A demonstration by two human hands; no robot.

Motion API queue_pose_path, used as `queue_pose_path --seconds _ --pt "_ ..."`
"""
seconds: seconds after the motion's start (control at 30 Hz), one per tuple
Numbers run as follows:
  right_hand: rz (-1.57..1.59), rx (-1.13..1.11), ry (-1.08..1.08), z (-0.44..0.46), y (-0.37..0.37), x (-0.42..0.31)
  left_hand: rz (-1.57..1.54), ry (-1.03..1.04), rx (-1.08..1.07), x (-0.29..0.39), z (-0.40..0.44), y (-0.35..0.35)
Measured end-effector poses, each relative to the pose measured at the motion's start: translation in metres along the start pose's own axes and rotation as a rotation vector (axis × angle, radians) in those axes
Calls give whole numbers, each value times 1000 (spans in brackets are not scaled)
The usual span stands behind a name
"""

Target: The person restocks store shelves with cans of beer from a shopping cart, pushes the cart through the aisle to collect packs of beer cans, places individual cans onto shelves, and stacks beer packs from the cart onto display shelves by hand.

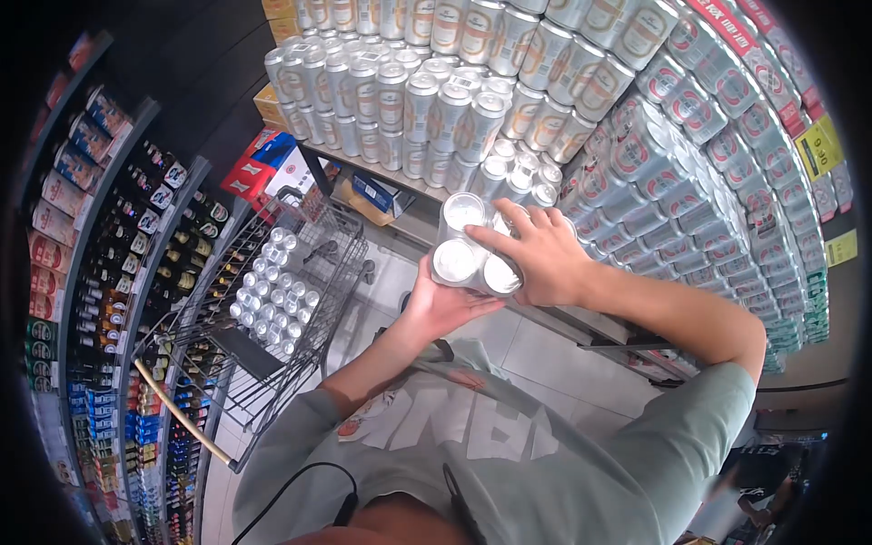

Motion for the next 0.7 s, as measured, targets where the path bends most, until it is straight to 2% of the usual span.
queue_pose_path --seconds 0.07,0.13,0.2,0.37,0.47,0.7 --pt "-4 99 21 -2 -18 22 20 58 -86 10 29 27" --pt "-53 168 35 2 -31 43 -58 -46 -187 14 57 41" --pt "-40 257 36 8 -47 63 -106 -68 -171 23 88 49" --pt "-53 272 87 30 -55 125 39 -15 -132 45 148 72" --pt "-13 271 105 42 -57 154 -3 -77 -57 46 178 68" --pt "86 202 161 86 -45 209 -7 -95 -57 65 226 56"
Point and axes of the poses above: each hand's wrist, its own z-axis towards the middle knuckle, its own y-axis out of the palm, x = y × z, the point moved 10 cm from there along z, towards the middle knuckle, and after that the axes turned 3 degrees about y, right-handed, at the moved point
